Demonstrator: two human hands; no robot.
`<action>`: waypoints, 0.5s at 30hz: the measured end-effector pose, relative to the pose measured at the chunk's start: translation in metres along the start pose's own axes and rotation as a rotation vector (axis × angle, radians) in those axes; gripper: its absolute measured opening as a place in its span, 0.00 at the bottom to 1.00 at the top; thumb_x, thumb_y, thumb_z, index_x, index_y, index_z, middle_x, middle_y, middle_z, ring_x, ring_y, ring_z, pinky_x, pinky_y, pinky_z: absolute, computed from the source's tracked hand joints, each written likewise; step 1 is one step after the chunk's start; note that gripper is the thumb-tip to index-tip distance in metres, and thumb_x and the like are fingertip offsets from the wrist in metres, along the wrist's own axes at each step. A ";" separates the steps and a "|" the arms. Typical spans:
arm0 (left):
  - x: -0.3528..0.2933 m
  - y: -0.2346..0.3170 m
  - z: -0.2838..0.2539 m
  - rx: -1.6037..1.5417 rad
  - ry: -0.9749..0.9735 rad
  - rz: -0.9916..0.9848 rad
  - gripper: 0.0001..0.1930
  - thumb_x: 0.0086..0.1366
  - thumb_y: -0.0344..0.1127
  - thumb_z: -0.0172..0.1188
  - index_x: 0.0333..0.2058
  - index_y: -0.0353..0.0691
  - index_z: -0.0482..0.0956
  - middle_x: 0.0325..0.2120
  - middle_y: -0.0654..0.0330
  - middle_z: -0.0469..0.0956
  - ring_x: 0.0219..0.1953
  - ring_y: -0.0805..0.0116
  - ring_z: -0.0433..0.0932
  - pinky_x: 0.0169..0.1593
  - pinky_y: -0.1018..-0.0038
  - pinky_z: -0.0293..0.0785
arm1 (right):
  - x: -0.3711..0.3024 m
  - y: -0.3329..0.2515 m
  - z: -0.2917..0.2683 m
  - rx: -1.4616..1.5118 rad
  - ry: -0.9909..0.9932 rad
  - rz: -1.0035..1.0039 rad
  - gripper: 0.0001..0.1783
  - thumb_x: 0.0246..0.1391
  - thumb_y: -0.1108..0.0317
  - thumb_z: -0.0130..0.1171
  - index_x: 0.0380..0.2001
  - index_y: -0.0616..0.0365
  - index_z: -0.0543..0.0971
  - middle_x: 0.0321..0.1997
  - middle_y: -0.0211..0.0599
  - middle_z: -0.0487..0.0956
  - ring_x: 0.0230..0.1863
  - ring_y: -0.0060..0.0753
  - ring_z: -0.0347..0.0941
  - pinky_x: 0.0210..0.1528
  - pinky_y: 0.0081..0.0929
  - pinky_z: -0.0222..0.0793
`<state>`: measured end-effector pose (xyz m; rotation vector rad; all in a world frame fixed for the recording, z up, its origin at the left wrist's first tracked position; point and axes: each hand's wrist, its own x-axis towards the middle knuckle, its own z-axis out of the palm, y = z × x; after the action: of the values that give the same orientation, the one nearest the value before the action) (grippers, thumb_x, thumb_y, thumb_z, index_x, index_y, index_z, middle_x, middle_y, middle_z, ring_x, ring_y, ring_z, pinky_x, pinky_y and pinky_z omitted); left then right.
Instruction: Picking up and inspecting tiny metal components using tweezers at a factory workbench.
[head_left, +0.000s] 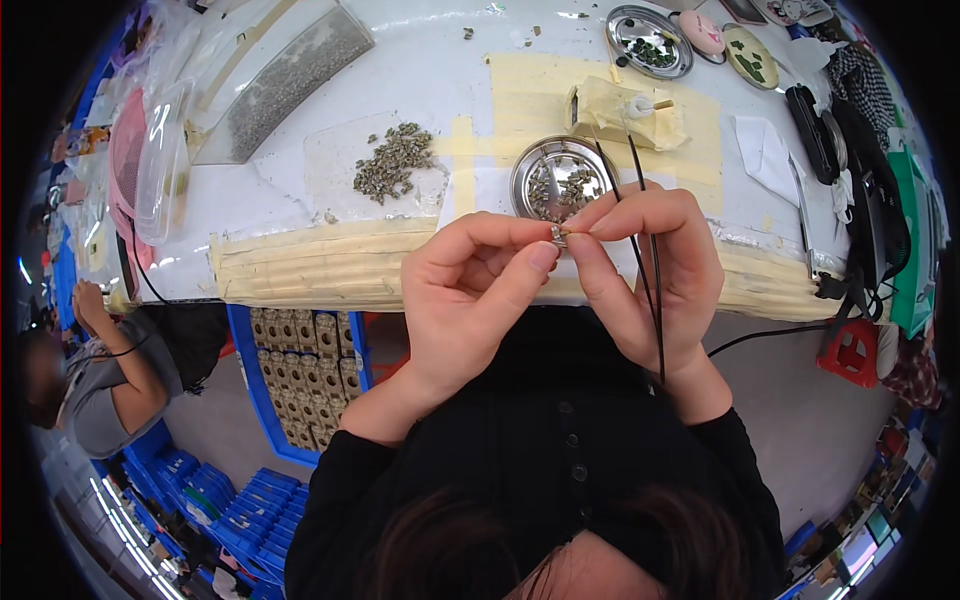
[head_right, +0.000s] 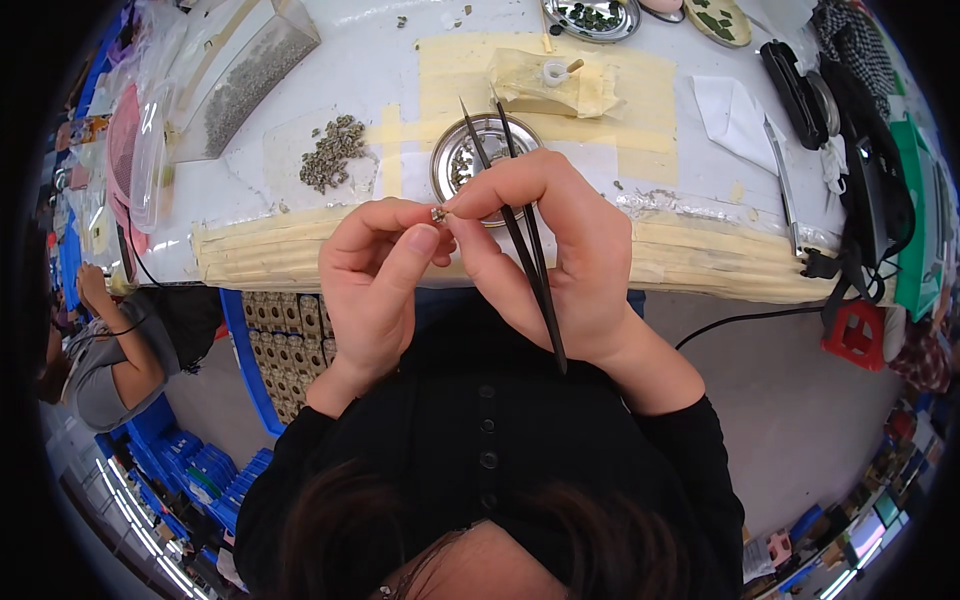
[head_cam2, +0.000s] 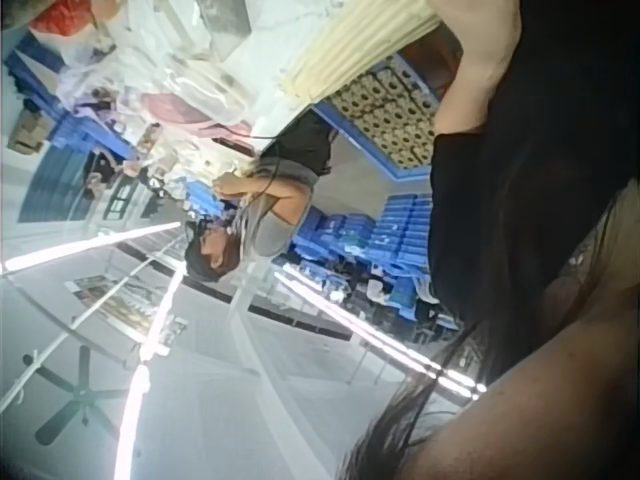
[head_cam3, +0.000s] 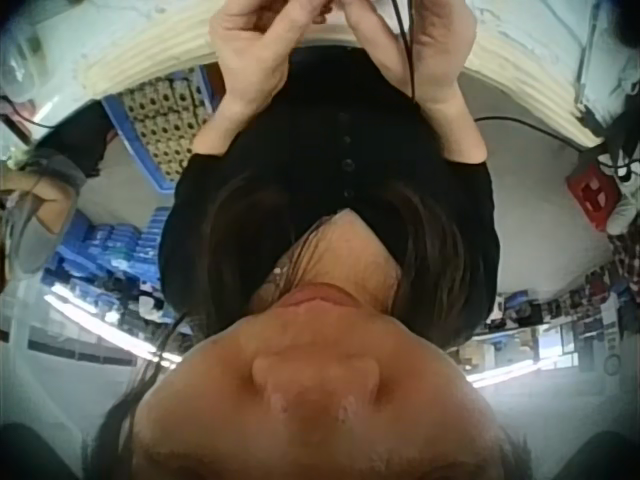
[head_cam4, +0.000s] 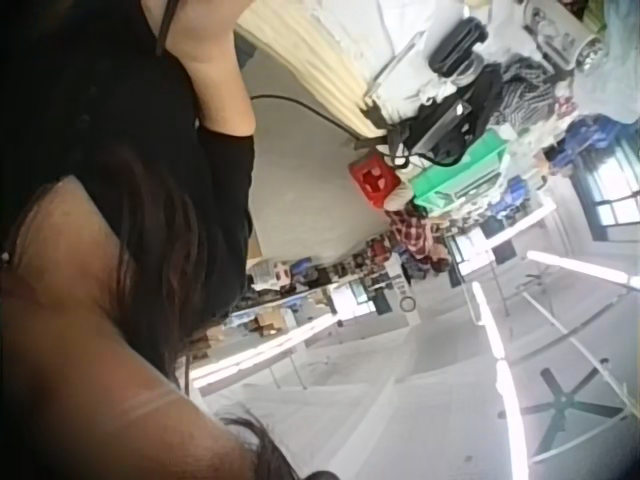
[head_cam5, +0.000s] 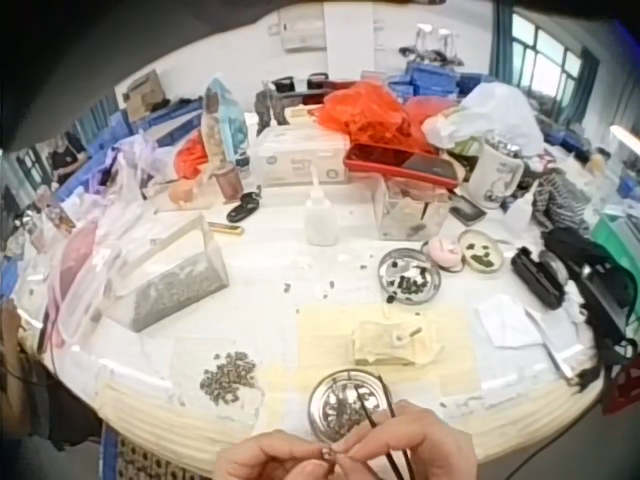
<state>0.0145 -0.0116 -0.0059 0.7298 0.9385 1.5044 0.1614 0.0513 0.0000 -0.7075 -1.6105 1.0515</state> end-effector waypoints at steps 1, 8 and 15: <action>-0.001 0.000 0.001 0.103 0.020 0.080 0.10 0.61 0.21 0.61 0.43 0.29 0.77 0.37 0.56 0.80 0.39 0.74 0.79 0.46 0.78 0.76 | 0.000 0.000 0.000 -0.002 -0.008 0.007 0.08 0.48 0.82 0.63 0.32 0.62 0.76 0.30 0.33 0.78 0.29 0.21 0.75 0.33 0.17 0.70; -0.001 0.002 0.004 0.199 0.045 0.078 0.12 0.59 0.19 0.61 0.43 0.28 0.78 0.39 0.55 0.80 0.40 0.74 0.79 0.46 0.79 0.75 | 0.002 -0.003 0.000 -0.019 -0.020 0.028 0.09 0.48 0.81 0.63 0.33 0.62 0.75 0.29 0.31 0.77 0.29 0.18 0.75 0.32 0.16 0.70; 0.008 -0.006 -0.002 0.627 0.038 0.522 0.12 0.52 0.18 0.66 0.38 0.30 0.80 0.31 0.54 0.81 0.31 0.70 0.80 0.36 0.78 0.75 | 0.003 -0.006 -0.001 0.005 -0.030 0.062 0.09 0.48 0.80 0.62 0.33 0.62 0.75 0.28 0.31 0.77 0.29 0.18 0.75 0.32 0.16 0.70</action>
<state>0.0149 -0.0038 -0.0128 1.4907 1.3395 1.6746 0.1619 0.0518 0.0067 -0.7453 -1.6200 1.1155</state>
